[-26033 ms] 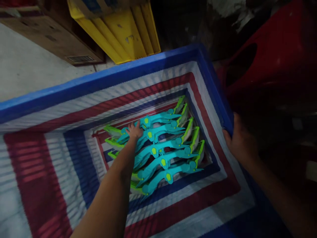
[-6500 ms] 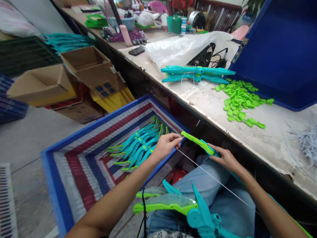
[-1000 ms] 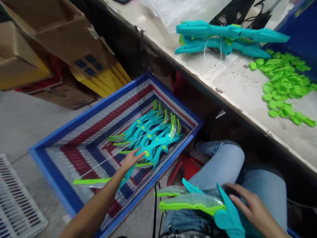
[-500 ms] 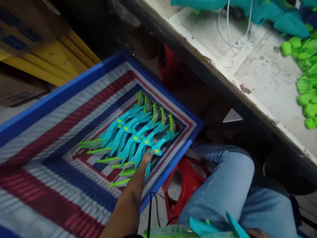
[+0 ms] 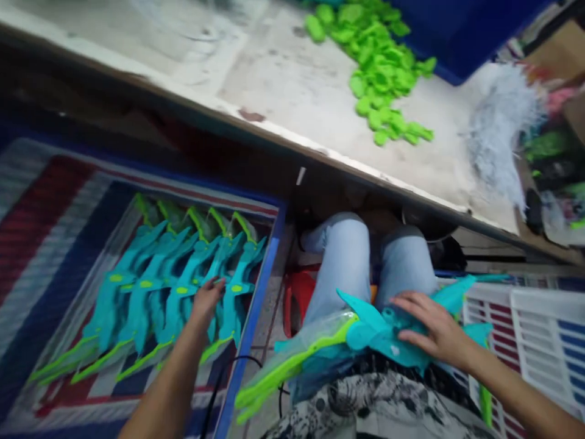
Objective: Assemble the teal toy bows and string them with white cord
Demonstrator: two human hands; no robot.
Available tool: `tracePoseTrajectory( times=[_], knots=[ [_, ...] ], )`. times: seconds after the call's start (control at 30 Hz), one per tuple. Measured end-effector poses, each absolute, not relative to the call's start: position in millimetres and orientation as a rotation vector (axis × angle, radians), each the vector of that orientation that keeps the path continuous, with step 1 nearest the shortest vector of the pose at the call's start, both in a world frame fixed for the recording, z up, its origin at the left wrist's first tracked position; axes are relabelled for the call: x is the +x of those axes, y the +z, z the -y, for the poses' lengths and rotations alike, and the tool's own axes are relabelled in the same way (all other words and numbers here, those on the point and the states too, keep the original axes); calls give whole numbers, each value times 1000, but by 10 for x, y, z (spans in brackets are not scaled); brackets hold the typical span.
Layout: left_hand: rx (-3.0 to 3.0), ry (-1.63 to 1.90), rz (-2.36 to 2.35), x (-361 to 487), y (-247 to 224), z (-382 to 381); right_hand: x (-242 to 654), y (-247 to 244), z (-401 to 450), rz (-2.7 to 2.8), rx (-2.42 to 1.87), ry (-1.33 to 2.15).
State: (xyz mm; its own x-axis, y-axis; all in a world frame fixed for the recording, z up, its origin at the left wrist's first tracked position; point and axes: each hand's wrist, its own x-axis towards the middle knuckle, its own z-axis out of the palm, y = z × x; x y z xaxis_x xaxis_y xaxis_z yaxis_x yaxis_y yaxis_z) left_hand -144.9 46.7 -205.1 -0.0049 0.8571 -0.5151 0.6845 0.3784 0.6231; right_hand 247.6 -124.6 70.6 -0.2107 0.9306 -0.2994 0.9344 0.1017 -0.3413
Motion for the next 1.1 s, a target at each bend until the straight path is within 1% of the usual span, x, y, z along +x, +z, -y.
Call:
tracePoseTrajectory(
  times=[0.1,0.2,0.27,0.33,0.37,0.43,0.5,0.53,0.57,0.63,0.77,0.83,0.93,1.0,1.03,1.1],
  knots=[
    [1370,304,-1762,-1399,-1201,-652,2691,790,1637,-2340,2071,-504],
    [1611,454,-1684,-1116,-143,-576,2871,728,2078,-2270,2046,-495],
    [1896,436,-1399,-752,430,-313,2945,611,2297,-2226,2075,-539],
    [2149,342,-1081,-316,738,54,2988,472,2458,-2221,2124,-593],
    [2262,264,-956,-106,786,242,3002,405,2531,-2235,2140,-622],
    [2415,11,-837,224,733,558,3024,302,2675,-2269,2174,-651],
    [2430,-223,-873,386,603,733,3053,273,2805,-2296,2216,-637],
    [2402,-274,-909,406,551,758,3074,298,2846,-2312,2231,-623],
    [2365,-269,-942,398,522,744,3100,352,2858,-2338,2238,-600],
    [2296,-149,-987,335,534,619,3177,537,2763,-2417,2223,-509],
    [2200,171,-1148,262,655,168,3422,932,2085,-2582,2237,-77],
    [2180,292,-1215,274,624,-62,3544,955,1657,-2679,2177,32],
    [2176,313,-1303,270,399,-329,3687,752,1225,-2761,2081,16],
    [2172,247,-1335,232,187,-443,3799,578,1137,-2693,2272,28],
    [2168,217,-1330,207,88,-484,3873,511,1134,-2582,2488,68],
    [2170,193,-1271,162,-55,-549,4059,433,1151,-2140,3026,111]
  ],
)
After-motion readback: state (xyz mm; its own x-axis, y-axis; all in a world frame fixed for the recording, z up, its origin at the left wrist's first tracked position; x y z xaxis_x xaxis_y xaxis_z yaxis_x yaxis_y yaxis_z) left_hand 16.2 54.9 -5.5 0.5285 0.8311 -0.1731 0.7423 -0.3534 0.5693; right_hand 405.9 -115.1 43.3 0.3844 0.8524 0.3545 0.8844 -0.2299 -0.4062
